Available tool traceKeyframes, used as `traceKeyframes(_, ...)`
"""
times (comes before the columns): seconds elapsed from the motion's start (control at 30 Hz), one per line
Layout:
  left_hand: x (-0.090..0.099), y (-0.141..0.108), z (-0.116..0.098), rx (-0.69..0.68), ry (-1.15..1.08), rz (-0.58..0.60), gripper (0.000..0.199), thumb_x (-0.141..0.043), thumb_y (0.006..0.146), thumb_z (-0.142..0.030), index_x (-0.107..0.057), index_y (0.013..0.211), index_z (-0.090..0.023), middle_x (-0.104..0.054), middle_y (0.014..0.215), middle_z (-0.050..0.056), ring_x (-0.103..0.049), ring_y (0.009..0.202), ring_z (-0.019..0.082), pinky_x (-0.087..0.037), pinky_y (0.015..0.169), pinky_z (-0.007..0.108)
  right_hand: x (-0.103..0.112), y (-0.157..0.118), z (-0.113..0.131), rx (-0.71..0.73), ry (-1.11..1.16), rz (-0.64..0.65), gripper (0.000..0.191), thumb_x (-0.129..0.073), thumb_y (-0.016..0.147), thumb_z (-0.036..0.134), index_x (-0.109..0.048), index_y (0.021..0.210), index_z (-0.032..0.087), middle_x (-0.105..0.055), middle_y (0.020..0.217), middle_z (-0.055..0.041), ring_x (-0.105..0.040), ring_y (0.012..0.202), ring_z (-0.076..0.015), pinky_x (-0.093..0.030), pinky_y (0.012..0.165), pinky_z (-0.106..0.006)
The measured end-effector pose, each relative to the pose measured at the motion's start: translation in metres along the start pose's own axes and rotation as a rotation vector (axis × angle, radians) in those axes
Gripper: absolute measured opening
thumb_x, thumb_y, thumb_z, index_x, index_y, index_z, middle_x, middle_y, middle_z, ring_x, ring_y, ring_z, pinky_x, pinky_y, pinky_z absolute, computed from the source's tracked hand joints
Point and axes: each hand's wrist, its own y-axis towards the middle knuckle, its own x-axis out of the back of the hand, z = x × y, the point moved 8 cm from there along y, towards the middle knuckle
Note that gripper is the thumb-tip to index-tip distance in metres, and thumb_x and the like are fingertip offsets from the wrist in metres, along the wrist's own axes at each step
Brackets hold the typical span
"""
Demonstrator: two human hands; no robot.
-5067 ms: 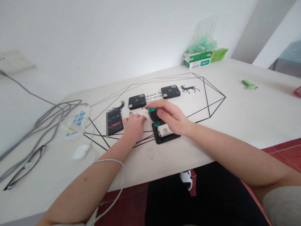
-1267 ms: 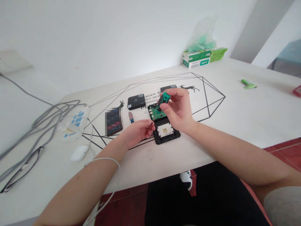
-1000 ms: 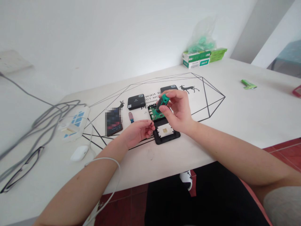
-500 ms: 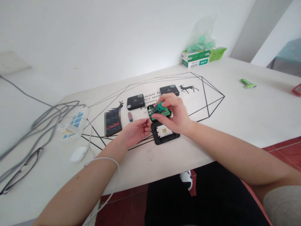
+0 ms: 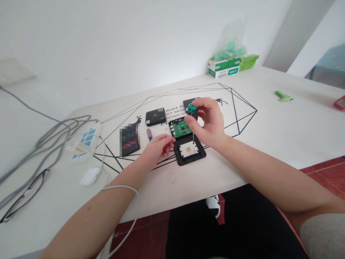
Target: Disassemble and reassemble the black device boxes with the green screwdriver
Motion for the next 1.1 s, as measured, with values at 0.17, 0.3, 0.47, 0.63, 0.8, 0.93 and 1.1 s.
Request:
traceKeyframes(0.17, -0.008, -0.010, -0.025, -0.493, 0.576, -0.047, 0.005, -0.070, 0.085, -0.018, -0.074, 0.085, -0.022, -0.064, 0.077, 0.002, -0.052, 0.071, 0.019, -0.038, 0.067, 0.029, -0.003, 0.000, 0.000, 0.010, -0.058, 0.038, 0.026, -0.069, 0.097, 0.034, -0.057, 0.120, 0.028, -0.064, 0.110, -0.0047, -0.065, 0.091, -0.0166, -0.056, 0.068, -0.031)
traceKeyframes(0.3, -0.015, -0.011, -0.023, -0.520, 0.597, 0.015, 0.008, -0.069, 0.086, -0.018, -0.075, 0.088, -0.024, -0.063, 0.079, 0.002, -0.053, 0.075, 0.022, -0.040, 0.072, 0.031, -0.007, -0.001, 0.001, 0.012, -0.120, 0.092, 0.024, -0.067, 0.095, 0.028, -0.058, 0.117, 0.026, -0.066, 0.108, -0.0049, -0.065, 0.091, -0.0167, -0.057, 0.069, -0.032)
traceKeyframes(0.47, -0.018, -0.012, -0.022, -0.516, 0.590, 0.056, 0.007, -0.070, 0.086, -0.019, -0.075, 0.088, -0.023, -0.062, 0.083, 0.003, -0.053, 0.076, 0.023, -0.040, 0.075, 0.032, -0.008, -0.002, 0.002, 0.008, -0.154, 0.113, 0.023, -0.067, 0.094, 0.027, -0.058, 0.115, 0.025, -0.067, 0.105, -0.0047, -0.064, 0.087, -0.0164, -0.057, 0.069, -0.032)
traceKeyframes(0.63, -0.021, -0.014, -0.023, -0.556, 0.655, 0.074, 0.009, -0.066, 0.090, -0.020, -0.074, 0.091, -0.023, -0.062, 0.085, 0.004, -0.054, 0.075, 0.022, -0.041, 0.075, 0.033, -0.009, -0.002, 0.002, 0.010, -0.139, 0.111, 0.023, -0.067, 0.093, 0.026, -0.058, 0.114, 0.025, -0.066, 0.105, -0.0046, -0.064, 0.087, -0.0162, -0.056, 0.068, -0.031)
traceKeyframes(0.8, -0.021, -0.014, -0.022, -0.544, 0.643, 0.081, 0.006, -0.068, 0.088, -0.021, -0.074, 0.090, -0.023, -0.063, 0.087, 0.004, -0.054, 0.076, 0.022, -0.042, 0.074, 0.032, -0.010, -0.002, 0.000, -0.005, -0.140, 0.131, 0.023, -0.066, 0.093, 0.027, -0.058, 0.114, 0.024, -0.066, 0.106, -0.0051, -0.064, 0.087, -0.0165, -0.057, 0.068, -0.032)
traceKeyframes(0.93, -0.022, -0.015, -0.023, -0.568, 0.677, 0.090, 0.009, -0.065, 0.091, -0.021, -0.073, 0.091, -0.023, -0.064, 0.090, 0.004, -0.057, 0.077, 0.022, -0.042, 0.073, 0.033, -0.010, -0.002, 0.001, 0.005, -0.144, 0.139, 0.023, -0.066, 0.092, 0.025, -0.057, 0.114, 0.025, -0.066, 0.104, -0.0045, -0.062, 0.085, -0.0162, -0.056, 0.068, -0.032)
traceKeyframes(1.1, -0.023, -0.016, -0.023, -0.589, 0.722, 0.092, 0.010, -0.062, 0.093, -0.021, -0.072, 0.092, -0.022, -0.064, 0.091, 0.005, -0.059, 0.077, 0.022, -0.043, 0.073, 0.033, -0.008, -0.002, 0.002, 0.042, -0.139, 0.124, 0.024, -0.067, 0.091, 0.022, -0.055, 0.111, 0.026, -0.062, 0.102, -0.0031, -0.057, 0.083, -0.0160, -0.052, 0.067, -0.032)
